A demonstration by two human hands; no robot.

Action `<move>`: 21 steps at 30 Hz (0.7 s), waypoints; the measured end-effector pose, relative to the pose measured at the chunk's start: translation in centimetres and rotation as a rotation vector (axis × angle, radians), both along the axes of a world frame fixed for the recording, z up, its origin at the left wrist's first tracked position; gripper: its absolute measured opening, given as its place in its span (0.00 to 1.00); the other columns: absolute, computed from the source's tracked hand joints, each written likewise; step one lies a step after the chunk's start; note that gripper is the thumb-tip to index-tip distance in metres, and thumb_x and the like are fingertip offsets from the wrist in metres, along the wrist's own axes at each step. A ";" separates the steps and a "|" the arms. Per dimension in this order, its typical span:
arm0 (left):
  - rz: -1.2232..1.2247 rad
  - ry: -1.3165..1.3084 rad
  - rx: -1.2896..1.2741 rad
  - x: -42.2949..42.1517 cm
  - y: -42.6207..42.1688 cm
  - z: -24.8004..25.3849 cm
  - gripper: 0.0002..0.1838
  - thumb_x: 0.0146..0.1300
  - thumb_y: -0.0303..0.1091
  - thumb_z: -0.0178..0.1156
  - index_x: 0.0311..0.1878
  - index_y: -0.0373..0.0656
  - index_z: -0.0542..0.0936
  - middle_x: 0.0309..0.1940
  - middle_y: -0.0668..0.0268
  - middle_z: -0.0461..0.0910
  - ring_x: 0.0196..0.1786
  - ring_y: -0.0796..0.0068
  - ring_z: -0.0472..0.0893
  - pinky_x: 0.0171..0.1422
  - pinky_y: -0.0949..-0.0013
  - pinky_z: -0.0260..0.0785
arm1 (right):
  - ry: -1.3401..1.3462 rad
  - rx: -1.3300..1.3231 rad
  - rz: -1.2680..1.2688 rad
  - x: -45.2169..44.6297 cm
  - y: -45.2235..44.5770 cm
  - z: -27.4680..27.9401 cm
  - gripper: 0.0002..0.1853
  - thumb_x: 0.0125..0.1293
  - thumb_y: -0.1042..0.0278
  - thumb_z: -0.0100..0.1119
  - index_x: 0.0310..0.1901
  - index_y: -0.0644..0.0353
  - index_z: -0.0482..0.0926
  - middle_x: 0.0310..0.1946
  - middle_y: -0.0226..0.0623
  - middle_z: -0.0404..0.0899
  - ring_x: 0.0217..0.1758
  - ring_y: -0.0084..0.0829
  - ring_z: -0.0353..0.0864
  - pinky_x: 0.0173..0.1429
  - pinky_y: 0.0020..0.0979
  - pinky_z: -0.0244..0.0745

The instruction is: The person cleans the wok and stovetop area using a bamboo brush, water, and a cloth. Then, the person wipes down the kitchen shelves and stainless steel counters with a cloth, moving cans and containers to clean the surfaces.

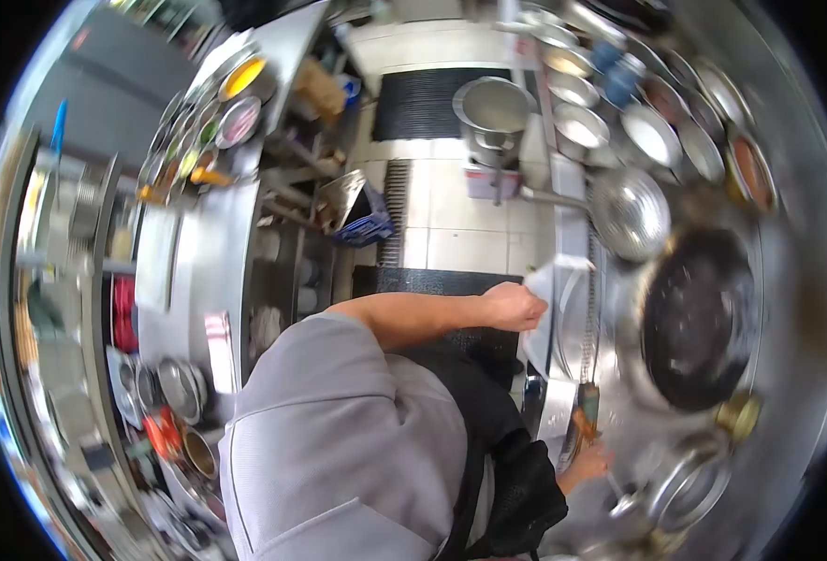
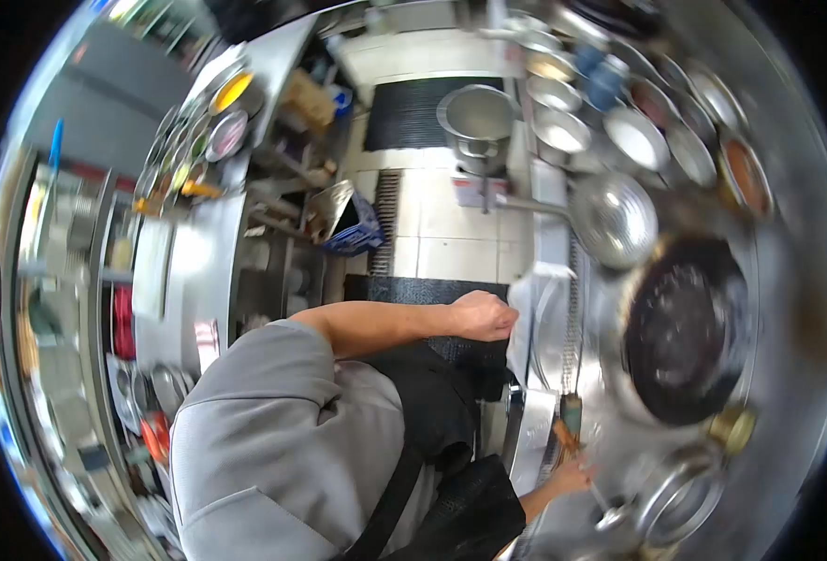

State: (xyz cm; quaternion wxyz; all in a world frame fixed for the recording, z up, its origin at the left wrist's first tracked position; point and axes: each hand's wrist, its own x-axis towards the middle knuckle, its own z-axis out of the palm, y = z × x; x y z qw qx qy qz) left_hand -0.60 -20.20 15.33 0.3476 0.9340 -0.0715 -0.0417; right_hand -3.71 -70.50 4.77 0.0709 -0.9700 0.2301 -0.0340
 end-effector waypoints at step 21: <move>1.954 -0.190 0.392 -58.5 20.0 0.6 0.16 0.63 0.25 0.61 0.55 0.37 0.78 0.54 0.48 0.78 0.58 0.43 0.76 0.62 0.49 0.69 | 0.379 0.526 1.766 -5.2 64.5 9.2 0.18 0.75 0.67 0.60 0.61 0.65 0.80 0.50 0.48 0.81 0.49 0.42 0.85 0.54 0.38 0.81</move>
